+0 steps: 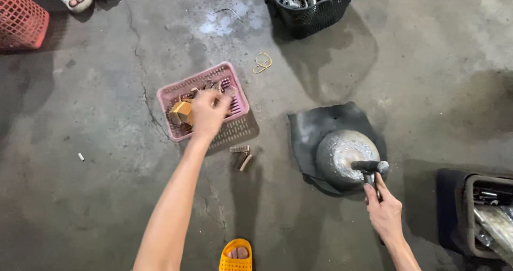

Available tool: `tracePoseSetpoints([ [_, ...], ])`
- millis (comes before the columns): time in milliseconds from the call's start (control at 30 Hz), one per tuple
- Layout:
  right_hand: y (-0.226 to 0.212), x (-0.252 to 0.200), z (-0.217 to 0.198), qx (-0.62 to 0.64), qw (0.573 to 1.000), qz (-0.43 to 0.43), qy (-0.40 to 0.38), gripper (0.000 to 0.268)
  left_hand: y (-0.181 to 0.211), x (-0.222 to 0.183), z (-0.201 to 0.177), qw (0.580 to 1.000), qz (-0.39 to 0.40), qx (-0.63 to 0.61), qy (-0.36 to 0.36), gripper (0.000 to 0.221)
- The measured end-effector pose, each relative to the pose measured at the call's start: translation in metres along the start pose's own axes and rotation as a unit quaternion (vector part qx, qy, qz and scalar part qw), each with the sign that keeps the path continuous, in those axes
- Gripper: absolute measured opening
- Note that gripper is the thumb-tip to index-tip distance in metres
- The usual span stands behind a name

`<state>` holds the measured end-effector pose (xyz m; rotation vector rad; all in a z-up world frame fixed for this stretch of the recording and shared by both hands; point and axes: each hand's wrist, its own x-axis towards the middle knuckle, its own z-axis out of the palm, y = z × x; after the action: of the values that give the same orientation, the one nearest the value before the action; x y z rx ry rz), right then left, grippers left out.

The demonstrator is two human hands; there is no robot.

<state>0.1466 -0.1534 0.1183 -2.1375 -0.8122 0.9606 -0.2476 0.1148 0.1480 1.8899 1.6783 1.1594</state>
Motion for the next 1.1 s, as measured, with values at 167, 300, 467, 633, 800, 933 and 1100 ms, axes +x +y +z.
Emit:
tracePoseSetpoints([
  [167, -0.003, -0.003, 0.000, 0.001, 1.000, -0.028, -0.004, 0.051, -0.030, -0.034, -0.011, 0.998, 0.024, 0.063, 0.010, 0.028],
  [300, 0.006, 0.003, -0.001, -0.028, 0.999, -0.041, -0.020, 0.057, -0.066, -0.096, 0.011, 0.960, 0.001, 0.138, -0.244, 0.030],
  [467, 0.009, 0.005, 0.006, -0.034, 0.997, -0.073, 0.019, 0.039, -0.095, -0.128, 0.029, 0.953, 0.041, 0.184, -0.238, 0.029],
  [633, 0.024, 0.009, 0.008, -0.037, 0.991, -0.101, 0.085, 0.044, -0.041, -0.122, 0.071, 0.984, 0.038, 0.092, -0.148, 0.021],
  [800, 0.031, 0.025, 0.001, 0.066, 0.998, -0.010, 0.000, 0.040, 0.060, -0.135, 0.154, 0.962, 0.153, -0.096, -0.203, 0.015],
  [933, -0.002, 0.013, -0.015, 0.061, 0.997, -0.024, 0.038, 0.042, 0.089, -0.166, 0.229, 0.955, 0.206, -0.040, -0.208, 0.024],
  [1100, -0.001, 0.001, -0.012, 0.013, 0.997, -0.054, 0.055, 0.043, 0.099, -0.165, 0.227, 0.944, 0.199, -0.001, -0.264, 0.031],
])
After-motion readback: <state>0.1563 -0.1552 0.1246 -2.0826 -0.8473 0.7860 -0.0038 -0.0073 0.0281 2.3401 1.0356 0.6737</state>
